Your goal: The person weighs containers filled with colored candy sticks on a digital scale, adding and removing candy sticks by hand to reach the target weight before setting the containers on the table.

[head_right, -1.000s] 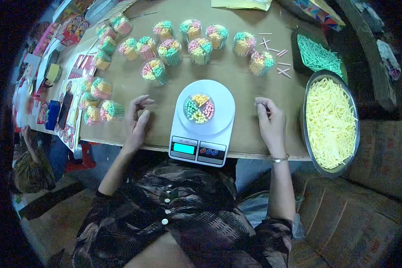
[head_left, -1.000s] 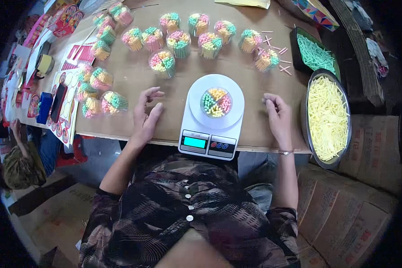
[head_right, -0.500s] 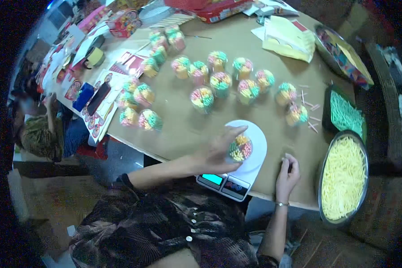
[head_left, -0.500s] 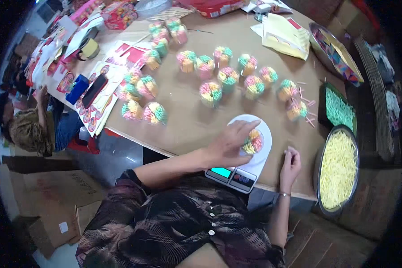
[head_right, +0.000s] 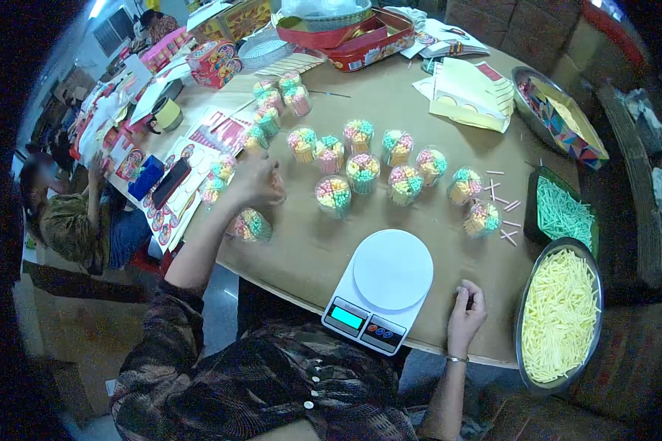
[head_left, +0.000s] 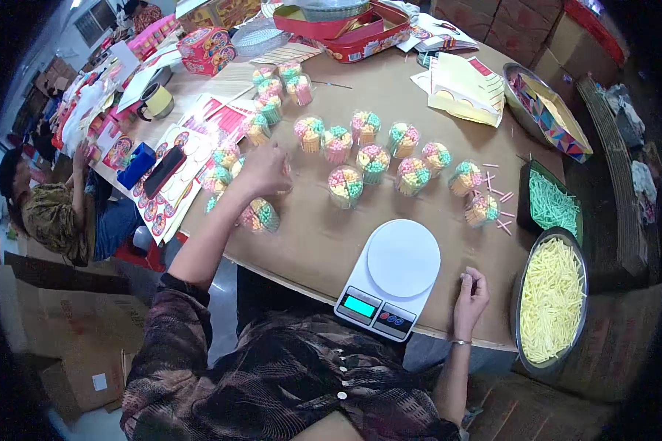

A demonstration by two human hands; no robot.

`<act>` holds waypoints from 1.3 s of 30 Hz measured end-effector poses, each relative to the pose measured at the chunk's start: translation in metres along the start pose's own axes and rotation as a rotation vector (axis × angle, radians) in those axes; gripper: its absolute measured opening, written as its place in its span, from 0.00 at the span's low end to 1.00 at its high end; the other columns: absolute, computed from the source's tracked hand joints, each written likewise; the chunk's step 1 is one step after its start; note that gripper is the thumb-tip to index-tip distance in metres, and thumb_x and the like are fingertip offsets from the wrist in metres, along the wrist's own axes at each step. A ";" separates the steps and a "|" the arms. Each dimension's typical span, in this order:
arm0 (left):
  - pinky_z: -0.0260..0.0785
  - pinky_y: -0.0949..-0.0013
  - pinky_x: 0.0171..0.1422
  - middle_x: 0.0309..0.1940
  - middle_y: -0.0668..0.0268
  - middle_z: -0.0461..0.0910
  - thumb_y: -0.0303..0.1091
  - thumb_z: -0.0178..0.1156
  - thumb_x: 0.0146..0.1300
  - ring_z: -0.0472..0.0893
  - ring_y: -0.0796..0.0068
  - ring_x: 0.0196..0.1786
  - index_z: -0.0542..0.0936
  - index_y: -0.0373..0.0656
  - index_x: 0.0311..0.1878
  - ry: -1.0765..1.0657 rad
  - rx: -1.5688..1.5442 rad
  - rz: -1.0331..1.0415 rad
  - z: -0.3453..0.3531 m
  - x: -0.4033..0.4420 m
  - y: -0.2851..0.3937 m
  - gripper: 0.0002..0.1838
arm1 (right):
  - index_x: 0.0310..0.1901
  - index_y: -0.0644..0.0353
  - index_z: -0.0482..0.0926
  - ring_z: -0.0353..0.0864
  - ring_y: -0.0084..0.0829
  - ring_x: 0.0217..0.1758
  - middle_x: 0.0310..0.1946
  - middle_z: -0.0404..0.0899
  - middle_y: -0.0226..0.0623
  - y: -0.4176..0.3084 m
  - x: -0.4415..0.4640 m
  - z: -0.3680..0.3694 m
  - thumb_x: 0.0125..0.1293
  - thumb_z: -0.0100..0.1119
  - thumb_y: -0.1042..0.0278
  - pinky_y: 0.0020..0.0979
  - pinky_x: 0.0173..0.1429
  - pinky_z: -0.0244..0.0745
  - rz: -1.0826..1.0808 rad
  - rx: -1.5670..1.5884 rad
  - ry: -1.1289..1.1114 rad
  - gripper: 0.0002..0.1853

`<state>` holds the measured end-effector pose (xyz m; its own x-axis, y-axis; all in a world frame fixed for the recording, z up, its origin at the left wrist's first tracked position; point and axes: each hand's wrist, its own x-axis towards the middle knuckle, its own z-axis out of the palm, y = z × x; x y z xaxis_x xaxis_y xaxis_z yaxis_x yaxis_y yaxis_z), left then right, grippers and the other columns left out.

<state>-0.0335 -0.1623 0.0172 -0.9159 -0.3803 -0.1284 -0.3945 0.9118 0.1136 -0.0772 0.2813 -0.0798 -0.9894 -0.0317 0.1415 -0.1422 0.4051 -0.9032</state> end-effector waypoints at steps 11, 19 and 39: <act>0.71 0.61 0.50 0.43 0.57 0.78 0.30 0.68 0.39 0.77 0.57 0.44 0.75 0.41 0.51 0.363 -0.545 0.114 0.013 0.082 -0.011 0.29 | 0.45 0.66 0.78 0.78 0.25 0.37 0.36 0.81 0.36 0.014 -0.003 -0.002 0.67 0.53 0.73 0.24 0.45 0.73 0.029 -0.016 0.040 0.09; 0.70 0.63 0.47 0.41 0.61 0.72 0.31 0.68 0.39 0.74 0.61 0.42 0.73 0.44 0.52 0.364 -0.592 0.520 -0.010 -0.049 0.116 0.31 | 0.43 0.66 0.80 0.75 0.22 0.35 0.34 0.81 0.32 0.009 -0.002 0.002 0.66 0.54 0.74 0.22 0.44 0.71 0.032 0.039 0.028 0.08; 0.59 0.78 0.36 0.29 0.68 0.71 0.27 0.49 0.65 0.64 0.79 0.29 0.75 0.38 0.36 0.328 -1.068 0.256 0.111 -0.136 0.051 0.06 | 0.45 0.65 0.79 0.78 0.22 0.39 0.37 0.81 0.33 -0.001 -0.002 0.002 0.68 0.53 0.74 0.22 0.47 0.72 0.047 -0.014 -0.042 0.08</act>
<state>0.0794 -0.0467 -0.0689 -0.8917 -0.3672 0.2645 0.0890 0.4309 0.8980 -0.0755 0.2794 -0.0794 -0.9954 -0.0503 0.0819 -0.0955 0.4193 -0.9028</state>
